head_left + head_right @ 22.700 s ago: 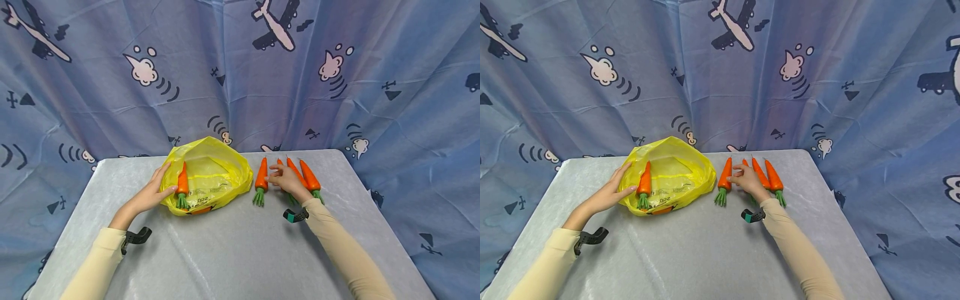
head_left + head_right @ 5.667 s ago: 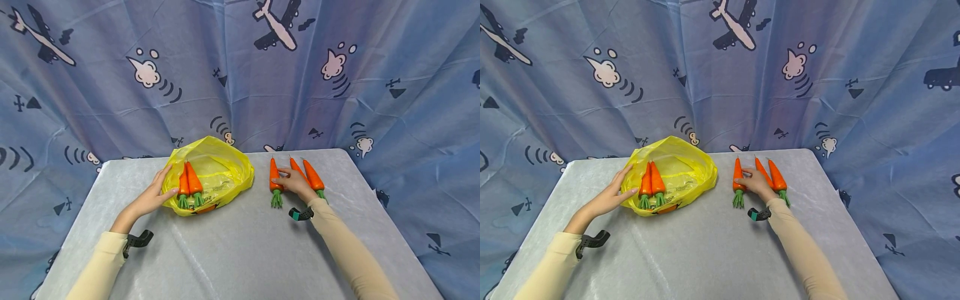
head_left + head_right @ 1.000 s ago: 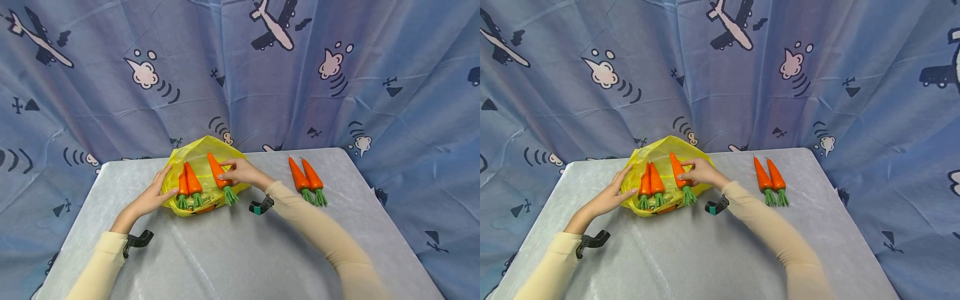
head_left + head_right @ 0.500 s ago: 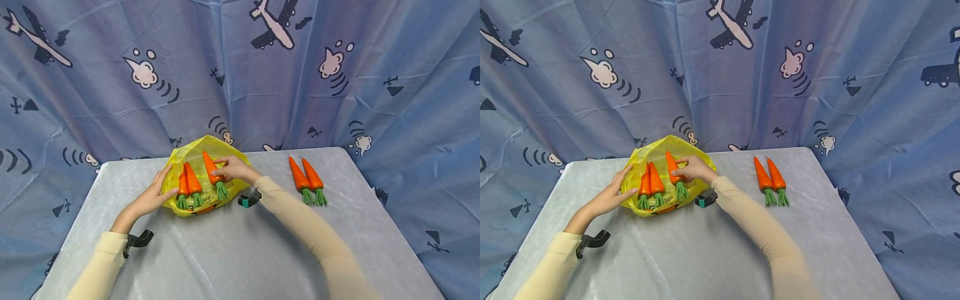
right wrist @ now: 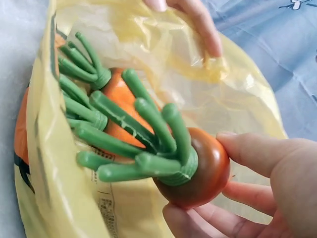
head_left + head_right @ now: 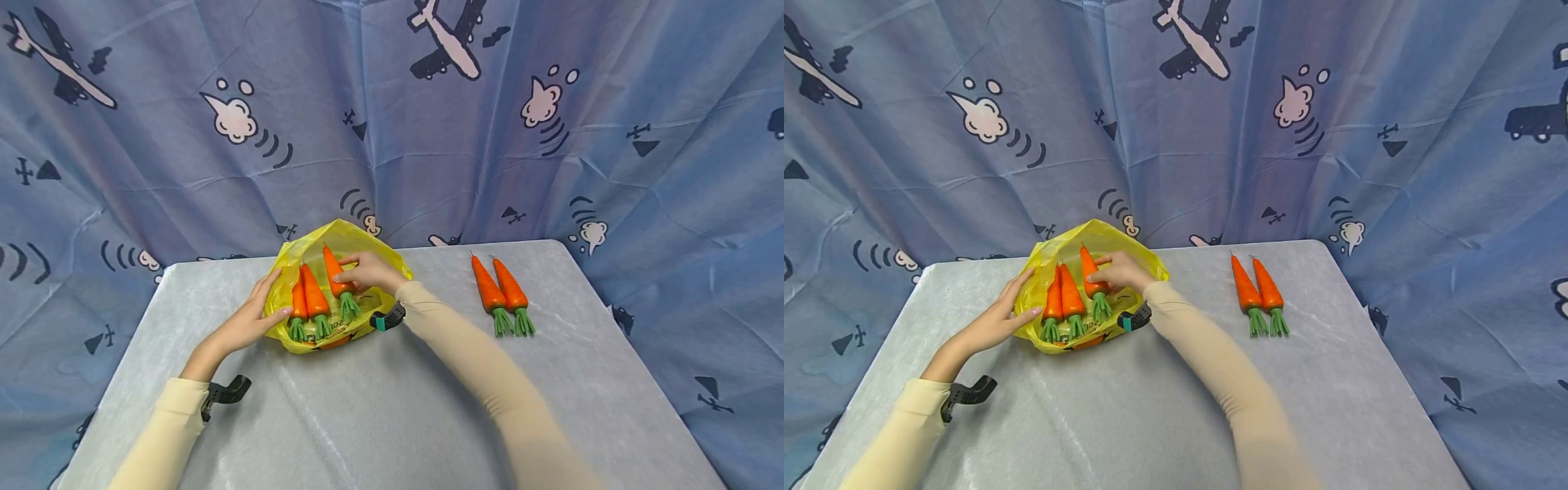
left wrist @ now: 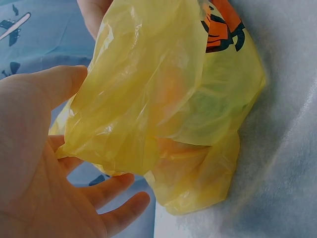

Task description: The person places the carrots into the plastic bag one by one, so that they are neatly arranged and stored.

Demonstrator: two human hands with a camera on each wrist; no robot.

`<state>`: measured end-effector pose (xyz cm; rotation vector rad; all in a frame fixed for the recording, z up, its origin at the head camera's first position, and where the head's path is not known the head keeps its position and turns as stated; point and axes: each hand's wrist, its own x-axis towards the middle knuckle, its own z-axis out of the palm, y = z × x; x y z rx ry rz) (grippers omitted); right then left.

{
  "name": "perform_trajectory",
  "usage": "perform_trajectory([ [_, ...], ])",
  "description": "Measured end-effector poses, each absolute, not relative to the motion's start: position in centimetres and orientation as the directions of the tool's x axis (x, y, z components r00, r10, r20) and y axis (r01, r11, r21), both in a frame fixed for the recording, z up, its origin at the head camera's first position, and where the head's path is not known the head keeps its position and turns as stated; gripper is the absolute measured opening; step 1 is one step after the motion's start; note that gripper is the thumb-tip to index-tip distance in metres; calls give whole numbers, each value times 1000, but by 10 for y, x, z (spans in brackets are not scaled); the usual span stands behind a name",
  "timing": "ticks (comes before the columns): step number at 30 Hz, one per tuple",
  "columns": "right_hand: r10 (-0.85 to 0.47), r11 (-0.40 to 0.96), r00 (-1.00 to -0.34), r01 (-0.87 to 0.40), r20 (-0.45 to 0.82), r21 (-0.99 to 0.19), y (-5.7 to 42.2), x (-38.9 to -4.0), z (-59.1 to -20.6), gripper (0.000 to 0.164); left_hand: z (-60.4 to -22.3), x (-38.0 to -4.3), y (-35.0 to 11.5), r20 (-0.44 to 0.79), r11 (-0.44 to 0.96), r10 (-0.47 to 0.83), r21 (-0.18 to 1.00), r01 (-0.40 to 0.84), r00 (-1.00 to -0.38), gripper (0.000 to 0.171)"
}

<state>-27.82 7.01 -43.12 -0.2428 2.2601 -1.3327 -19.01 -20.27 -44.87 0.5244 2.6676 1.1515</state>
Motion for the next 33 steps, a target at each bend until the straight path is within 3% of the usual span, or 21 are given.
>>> perform_trajectory([
  [15, -375, 592, -861, 63, -344, -804, 52, -273, -458, 57, -449, -190, -204, -32, 636, 392, 732, 246, -919, 86],
  [22, -367, 636, -885, -14, -286, -772, 49, -265, -464, 57, -448, -190, -207, -18, 635, 390, 729, 255, -921, 86],
  [33, -339, 662, -889, 6, -306, -750, 44, -254, -459, 58, -446, -189, -208, -7, 625, 383, 738, 254, -924, 86],
])
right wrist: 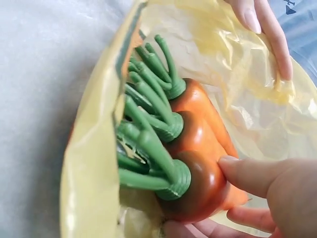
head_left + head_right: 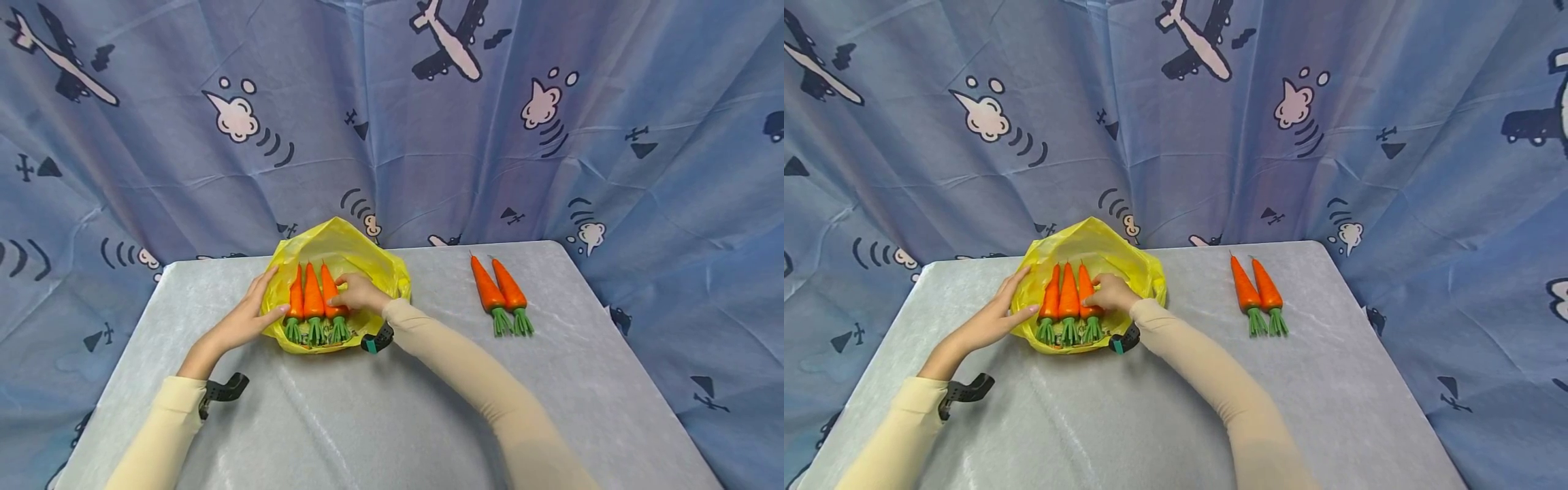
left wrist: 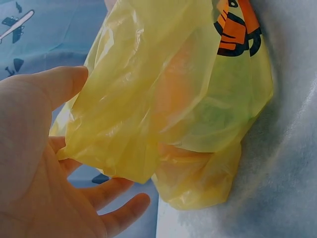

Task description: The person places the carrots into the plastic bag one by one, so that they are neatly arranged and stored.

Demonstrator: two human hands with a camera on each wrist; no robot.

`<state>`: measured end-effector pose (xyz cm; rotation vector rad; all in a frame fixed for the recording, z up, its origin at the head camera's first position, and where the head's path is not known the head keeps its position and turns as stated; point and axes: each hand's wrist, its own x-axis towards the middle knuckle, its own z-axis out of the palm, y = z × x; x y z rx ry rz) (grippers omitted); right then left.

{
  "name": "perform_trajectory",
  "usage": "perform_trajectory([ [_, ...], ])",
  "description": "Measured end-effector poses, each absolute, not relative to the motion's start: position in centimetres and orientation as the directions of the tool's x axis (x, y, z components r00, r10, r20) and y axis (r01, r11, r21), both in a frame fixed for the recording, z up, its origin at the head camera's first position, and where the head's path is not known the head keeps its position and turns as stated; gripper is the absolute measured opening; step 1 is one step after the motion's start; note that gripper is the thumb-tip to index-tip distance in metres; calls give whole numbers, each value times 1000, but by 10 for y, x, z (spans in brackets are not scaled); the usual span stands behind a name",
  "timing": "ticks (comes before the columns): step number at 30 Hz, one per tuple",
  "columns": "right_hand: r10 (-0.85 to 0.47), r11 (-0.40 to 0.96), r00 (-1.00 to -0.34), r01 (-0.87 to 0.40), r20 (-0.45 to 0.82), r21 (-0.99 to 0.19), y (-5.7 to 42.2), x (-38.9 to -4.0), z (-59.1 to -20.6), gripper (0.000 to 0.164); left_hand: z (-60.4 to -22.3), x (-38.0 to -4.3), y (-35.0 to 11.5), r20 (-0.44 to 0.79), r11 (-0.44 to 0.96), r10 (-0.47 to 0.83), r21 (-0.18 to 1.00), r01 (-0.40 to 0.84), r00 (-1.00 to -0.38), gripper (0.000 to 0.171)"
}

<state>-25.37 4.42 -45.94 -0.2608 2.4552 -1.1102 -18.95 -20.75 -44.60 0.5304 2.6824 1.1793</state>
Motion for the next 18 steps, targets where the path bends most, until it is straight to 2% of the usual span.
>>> perform_trajectory([
  [10, -305, 668, -912, 2, -276, -744, 37, -261, -460, 57, -447, -188, -206, -14, 621, 389, 743, 250, -921, 86],
  [18, -307, 663, -904, 22, -299, -748, 37, -260, -462, 54, -448, -188, -207, -12, 620, 390, 743, 253, -921, 85],
])
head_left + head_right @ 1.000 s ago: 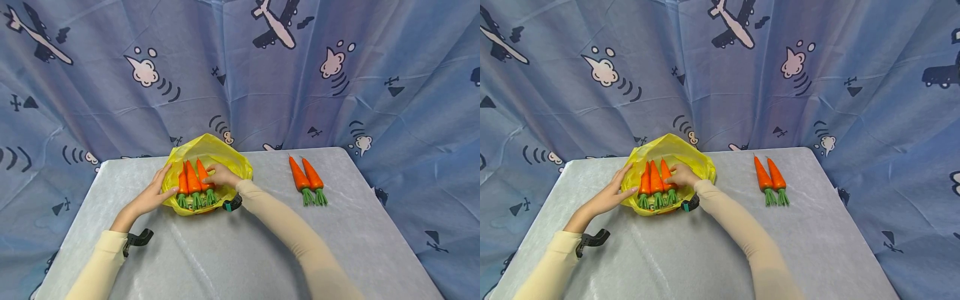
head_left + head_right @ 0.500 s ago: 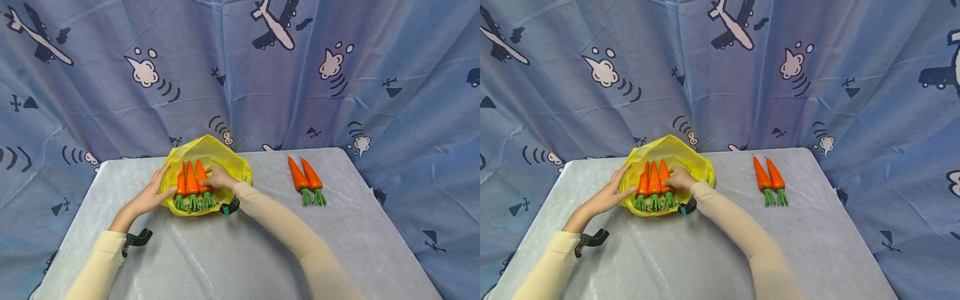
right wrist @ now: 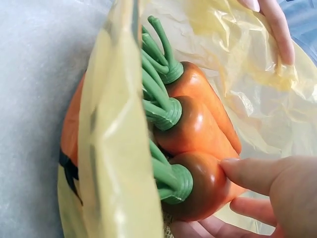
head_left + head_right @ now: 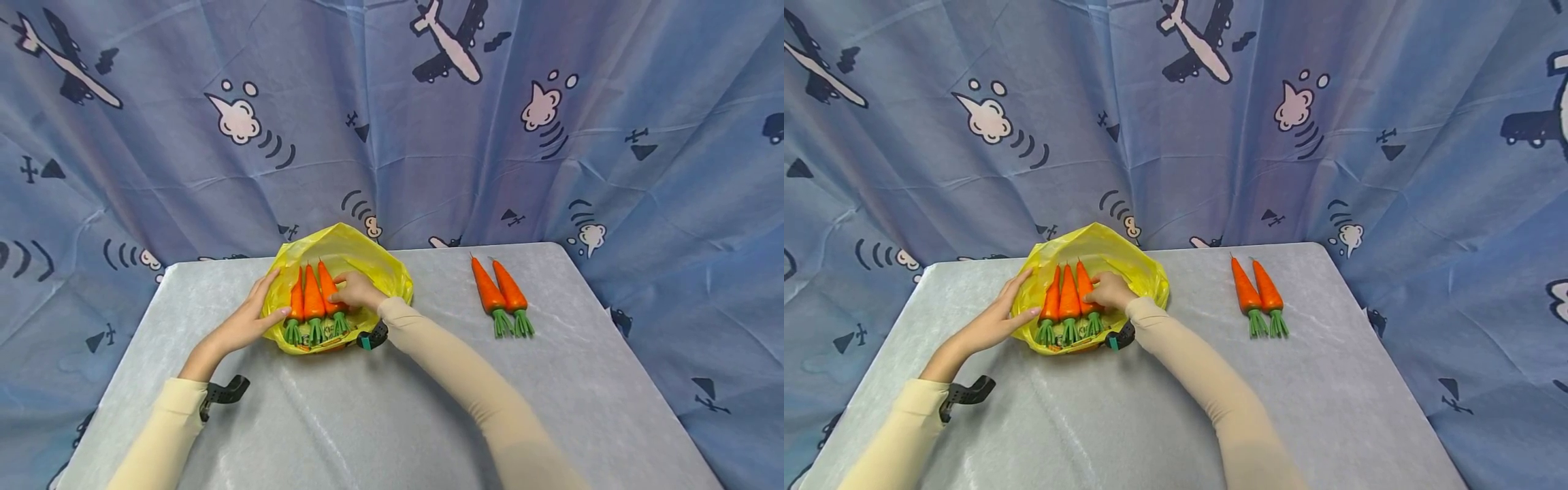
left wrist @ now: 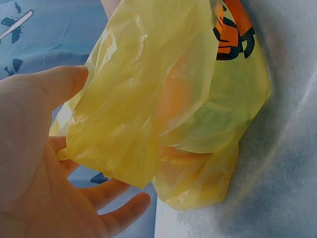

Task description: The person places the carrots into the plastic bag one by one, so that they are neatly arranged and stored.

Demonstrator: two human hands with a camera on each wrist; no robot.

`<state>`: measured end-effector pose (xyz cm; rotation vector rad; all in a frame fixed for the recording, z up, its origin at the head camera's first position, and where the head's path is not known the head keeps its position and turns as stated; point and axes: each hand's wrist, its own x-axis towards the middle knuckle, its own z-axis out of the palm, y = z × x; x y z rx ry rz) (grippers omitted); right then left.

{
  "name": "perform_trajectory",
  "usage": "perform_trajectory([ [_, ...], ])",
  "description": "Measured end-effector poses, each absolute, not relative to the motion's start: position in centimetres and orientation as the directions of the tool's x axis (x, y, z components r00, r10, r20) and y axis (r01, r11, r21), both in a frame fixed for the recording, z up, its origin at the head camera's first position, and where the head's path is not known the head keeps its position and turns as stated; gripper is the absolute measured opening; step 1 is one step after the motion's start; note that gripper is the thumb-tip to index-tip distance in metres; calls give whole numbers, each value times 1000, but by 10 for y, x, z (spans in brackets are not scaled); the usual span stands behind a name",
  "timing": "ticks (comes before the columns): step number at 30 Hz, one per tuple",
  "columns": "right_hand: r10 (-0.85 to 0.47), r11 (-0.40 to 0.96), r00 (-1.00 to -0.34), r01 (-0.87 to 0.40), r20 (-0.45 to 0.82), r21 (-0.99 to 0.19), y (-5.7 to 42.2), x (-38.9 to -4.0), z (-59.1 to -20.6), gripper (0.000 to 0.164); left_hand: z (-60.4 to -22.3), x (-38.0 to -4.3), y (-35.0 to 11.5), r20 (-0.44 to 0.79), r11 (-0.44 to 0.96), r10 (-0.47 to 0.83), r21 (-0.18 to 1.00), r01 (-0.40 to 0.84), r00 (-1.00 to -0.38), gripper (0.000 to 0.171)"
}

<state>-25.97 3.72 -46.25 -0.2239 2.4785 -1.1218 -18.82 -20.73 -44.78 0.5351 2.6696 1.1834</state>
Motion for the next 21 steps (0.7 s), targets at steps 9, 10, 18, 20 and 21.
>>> perform_trajectory([
  [9, -307, 665, -897, 37, -318, -746, 36, -259, -462, 54, -443, -186, -206, -10, 623, 391, 739, 257, -920, 84],
  [10, -307, 666, -897, 35, -317, -745, 36, -259, -462, 54, -443, -186, -206, -11, 622, 391, 740, 255, -920, 84],
  [18, -308, 674, -896, 30, -318, -738, 36, -261, -465, 54, -442, -184, -206, -18, 624, 388, 741, 248, -922, 85],
  [20, -306, 677, -895, 34, -323, -735, 36, -261, -465, 54, -442, -185, -205, -18, 623, 389, 742, 248, -921, 85],
  [21, -309, 676, -894, 34, -325, -736, 37, -261, -466, 54, -442, -185, -205, -18, 622, 389, 742, 248, -921, 84],
])
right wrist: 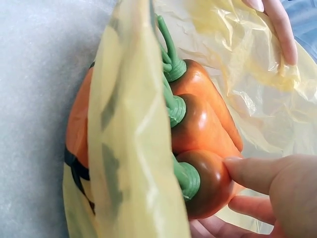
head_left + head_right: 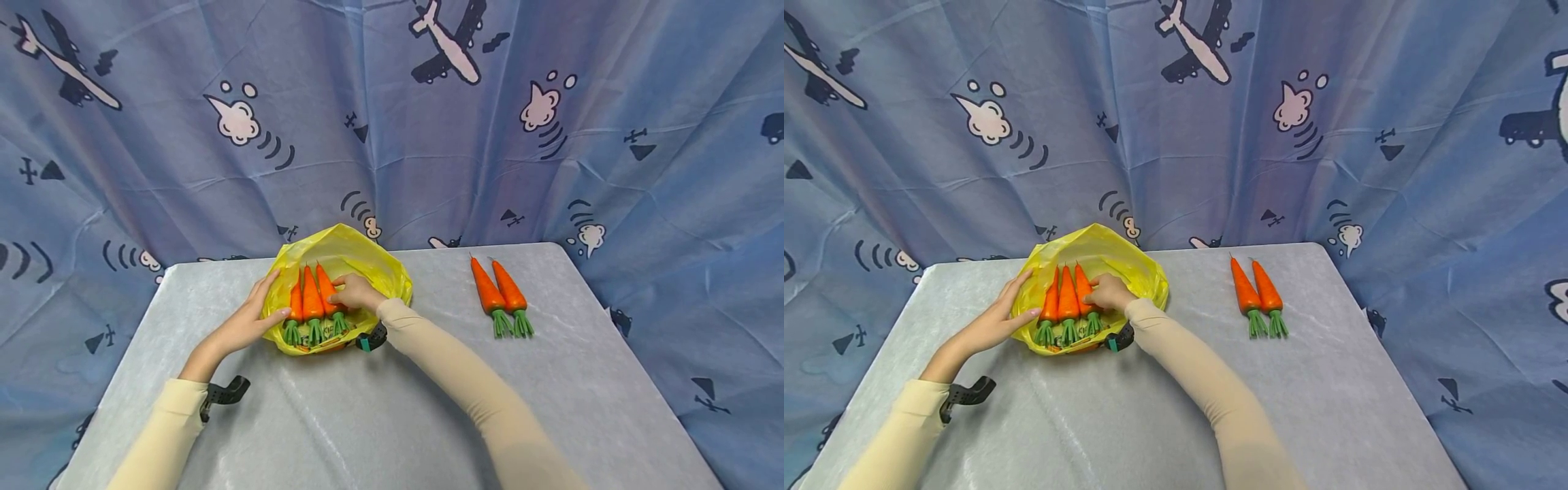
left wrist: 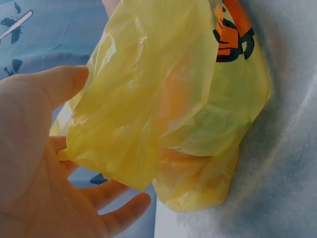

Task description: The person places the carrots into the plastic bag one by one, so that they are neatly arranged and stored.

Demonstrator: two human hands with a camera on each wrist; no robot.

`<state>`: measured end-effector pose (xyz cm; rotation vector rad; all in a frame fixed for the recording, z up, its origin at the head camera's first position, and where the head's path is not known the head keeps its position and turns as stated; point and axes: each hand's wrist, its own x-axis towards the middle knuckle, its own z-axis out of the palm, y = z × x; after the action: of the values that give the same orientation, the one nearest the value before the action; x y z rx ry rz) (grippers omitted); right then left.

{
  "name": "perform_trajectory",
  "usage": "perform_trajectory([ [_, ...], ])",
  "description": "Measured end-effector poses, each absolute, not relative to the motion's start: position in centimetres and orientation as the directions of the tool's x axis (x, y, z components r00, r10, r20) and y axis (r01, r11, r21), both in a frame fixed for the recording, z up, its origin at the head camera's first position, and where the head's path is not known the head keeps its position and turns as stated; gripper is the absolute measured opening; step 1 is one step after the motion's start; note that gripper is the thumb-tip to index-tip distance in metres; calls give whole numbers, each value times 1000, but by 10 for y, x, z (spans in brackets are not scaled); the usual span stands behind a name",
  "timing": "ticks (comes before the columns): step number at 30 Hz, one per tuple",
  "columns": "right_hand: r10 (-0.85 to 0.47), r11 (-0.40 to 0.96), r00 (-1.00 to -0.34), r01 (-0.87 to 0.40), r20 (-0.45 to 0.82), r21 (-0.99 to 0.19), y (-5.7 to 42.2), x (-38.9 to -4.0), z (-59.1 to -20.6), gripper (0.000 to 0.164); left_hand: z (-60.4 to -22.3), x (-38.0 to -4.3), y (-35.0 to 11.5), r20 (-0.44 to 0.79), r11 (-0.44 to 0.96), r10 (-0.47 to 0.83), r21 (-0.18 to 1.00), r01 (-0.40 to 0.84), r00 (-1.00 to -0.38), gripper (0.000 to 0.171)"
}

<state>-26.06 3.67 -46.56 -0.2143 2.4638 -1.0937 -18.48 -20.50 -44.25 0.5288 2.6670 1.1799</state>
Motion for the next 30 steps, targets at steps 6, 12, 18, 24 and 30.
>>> perform_trajectory([
  [6, -332, 644, -888, 32, -317, -764, 40, -260, -464, 53, -444, -185, -205, -16, 621, 388, 743, 249, -921, 84],
  [12, -336, 606, -879, 73, -339, -792, 44, -260, -461, 55, -443, -185, -206, -14, 621, 390, 743, 251, -921, 85],
  [18, -355, 564, -866, 103, -353, -820, 48, -263, -456, 56, -443, -185, -206, -11, 613, 392, 749, 253, -920, 86],
  [24, -401, 537, -844, 97, -355, -838, 54, -263, -445, 58, -444, -187, -207, -18, 620, 392, 744, 249, -920, 85],
  [30, -419, 553, -851, 38, -317, -832, 66, -258, -425, 57, -447, -189, -207, -27, 623, 387, 744, 240, -922, 84],
])
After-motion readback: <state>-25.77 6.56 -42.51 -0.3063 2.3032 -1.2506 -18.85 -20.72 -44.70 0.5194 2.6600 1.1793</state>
